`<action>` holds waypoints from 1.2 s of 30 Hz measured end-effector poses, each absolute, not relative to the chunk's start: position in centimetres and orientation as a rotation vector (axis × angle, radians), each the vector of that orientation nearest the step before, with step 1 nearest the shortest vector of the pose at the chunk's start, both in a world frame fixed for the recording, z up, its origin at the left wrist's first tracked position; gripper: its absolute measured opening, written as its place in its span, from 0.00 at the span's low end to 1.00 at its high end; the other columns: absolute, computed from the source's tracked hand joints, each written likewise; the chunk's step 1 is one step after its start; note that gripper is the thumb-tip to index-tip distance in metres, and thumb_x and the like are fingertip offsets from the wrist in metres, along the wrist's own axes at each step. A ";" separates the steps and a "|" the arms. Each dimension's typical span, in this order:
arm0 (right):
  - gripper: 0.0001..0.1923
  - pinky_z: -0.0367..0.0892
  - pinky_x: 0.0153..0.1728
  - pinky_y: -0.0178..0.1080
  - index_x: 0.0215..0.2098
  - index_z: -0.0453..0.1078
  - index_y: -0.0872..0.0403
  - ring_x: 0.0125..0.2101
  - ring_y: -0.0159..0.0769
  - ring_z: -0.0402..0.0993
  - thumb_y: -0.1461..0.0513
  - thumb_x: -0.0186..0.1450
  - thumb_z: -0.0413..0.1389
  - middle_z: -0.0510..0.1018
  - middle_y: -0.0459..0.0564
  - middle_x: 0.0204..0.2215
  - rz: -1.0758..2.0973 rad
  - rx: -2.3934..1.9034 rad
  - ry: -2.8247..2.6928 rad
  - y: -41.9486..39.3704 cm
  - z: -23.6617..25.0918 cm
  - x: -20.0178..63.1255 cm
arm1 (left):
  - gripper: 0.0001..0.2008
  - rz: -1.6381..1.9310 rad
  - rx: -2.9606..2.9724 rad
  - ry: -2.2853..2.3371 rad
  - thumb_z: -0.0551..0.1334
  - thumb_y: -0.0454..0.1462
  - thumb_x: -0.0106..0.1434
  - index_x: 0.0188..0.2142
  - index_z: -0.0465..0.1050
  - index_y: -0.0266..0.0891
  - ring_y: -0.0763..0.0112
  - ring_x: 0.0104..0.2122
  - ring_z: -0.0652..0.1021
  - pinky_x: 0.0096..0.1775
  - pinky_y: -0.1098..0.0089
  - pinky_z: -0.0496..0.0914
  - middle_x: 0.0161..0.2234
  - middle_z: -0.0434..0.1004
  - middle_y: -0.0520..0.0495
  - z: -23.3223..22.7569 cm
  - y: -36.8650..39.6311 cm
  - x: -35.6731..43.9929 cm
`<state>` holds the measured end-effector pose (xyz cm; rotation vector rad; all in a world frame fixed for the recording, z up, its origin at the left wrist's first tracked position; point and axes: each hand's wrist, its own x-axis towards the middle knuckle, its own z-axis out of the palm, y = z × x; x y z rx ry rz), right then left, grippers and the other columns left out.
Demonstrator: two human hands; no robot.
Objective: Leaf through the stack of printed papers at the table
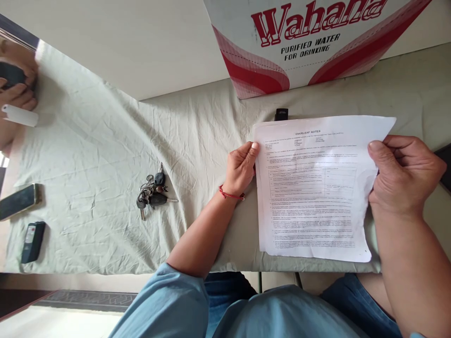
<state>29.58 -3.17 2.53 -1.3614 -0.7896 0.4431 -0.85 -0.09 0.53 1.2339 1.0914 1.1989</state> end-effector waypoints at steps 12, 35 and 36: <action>0.10 0.64 0.30 0.38 0.29 0.90 0.49 0.25 0.31 0.71 0.58 0.48 0.80 0.84 0.43 0.22 0.532 -1.406 -0.699 -3.0 2.9 29.3 | 0.45 1.217 1.450 1.154 0.73 0.74 0.75 0.27 0.55 0.45 0.73 0.27 0.49 0.26 0.64 0.47 0.25 0.47 0.57 0.9 0.3 -1.0; 0.11 0.64 0.29 0.40 0.29 0.88 0.49 0.25 0.32 0.70 0.56 0.48 0.77 0.81 0.43 0.21 0.593 -1.497 -0.700 -3.2 3.2 28.5 | 0.45 1.192 1.397 1.174 0.72 0.76 0.74 0.27 0.58 0.45 0.73 0.26 0.52 0.26 0.63 0.48 0.24 0.51 0.56 1.2 -0.1 -0.8; 0.11 0.65 0.29 0.40 0.29 0.88 0.49 0.25 0.33 0.70 0.56 0.48 0.77 0.81 0.43 0.22 0.587 -1.497 -0.706 -3.2 3.1 28.4 | 0.45 1.194 1.411 1.176 0.71 0.76 0.75 0.27 0.57 0.45 0.73 0.26 0.52 0.26 0.63 0.49 0.24 0.50 0.56 1.1 -0.1 -0.8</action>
